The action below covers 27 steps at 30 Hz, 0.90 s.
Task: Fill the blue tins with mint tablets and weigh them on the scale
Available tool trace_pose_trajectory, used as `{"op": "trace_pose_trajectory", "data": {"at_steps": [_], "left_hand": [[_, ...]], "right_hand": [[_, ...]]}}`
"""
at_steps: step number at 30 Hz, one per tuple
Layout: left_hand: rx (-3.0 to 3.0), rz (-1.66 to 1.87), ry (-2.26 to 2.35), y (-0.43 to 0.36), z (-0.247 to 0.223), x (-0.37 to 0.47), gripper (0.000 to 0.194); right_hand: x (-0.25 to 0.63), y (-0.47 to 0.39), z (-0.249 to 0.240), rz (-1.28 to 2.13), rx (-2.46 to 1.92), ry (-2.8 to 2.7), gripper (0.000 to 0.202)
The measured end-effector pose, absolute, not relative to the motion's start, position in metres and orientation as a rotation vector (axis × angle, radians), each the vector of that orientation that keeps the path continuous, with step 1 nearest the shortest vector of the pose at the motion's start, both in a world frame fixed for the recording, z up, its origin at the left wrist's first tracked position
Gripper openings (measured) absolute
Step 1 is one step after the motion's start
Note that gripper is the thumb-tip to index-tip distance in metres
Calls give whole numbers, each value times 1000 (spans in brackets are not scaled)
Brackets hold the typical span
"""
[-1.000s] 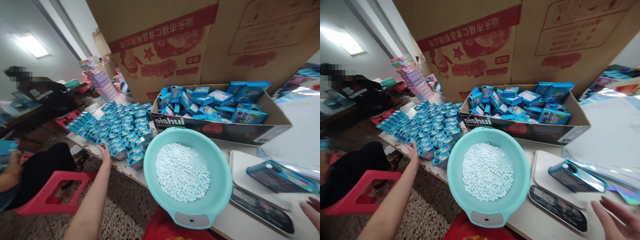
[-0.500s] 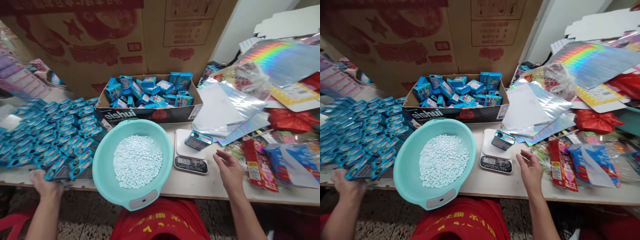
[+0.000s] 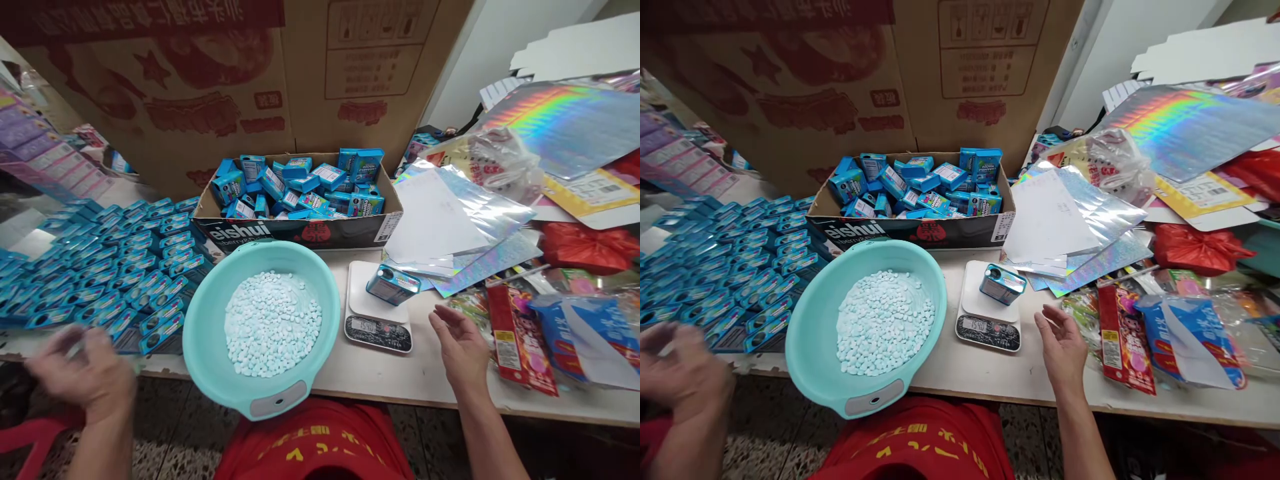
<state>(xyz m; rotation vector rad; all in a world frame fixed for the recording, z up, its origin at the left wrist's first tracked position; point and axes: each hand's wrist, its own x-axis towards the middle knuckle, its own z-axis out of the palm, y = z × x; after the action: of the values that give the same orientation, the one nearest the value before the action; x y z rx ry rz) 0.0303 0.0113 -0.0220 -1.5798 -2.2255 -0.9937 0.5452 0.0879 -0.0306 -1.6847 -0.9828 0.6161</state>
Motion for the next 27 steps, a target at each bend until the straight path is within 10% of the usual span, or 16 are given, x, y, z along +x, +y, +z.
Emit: {"op": "trace_pose_trajectory", "data": {"at_steps": [6,13,27], "left_hand": [[-2358,-819,-1765,61,-10,100,23],[-2706,-656,-1584,69,-9,157,20],[-2783,-1066,-1440,107,80,200,63]], "right_hand": [[519,117,-24,632,-1539,-1203,71],[494,137,0,731,-1648,-1266,43],[410,125,46,909,-1171,-1635,29]]}}
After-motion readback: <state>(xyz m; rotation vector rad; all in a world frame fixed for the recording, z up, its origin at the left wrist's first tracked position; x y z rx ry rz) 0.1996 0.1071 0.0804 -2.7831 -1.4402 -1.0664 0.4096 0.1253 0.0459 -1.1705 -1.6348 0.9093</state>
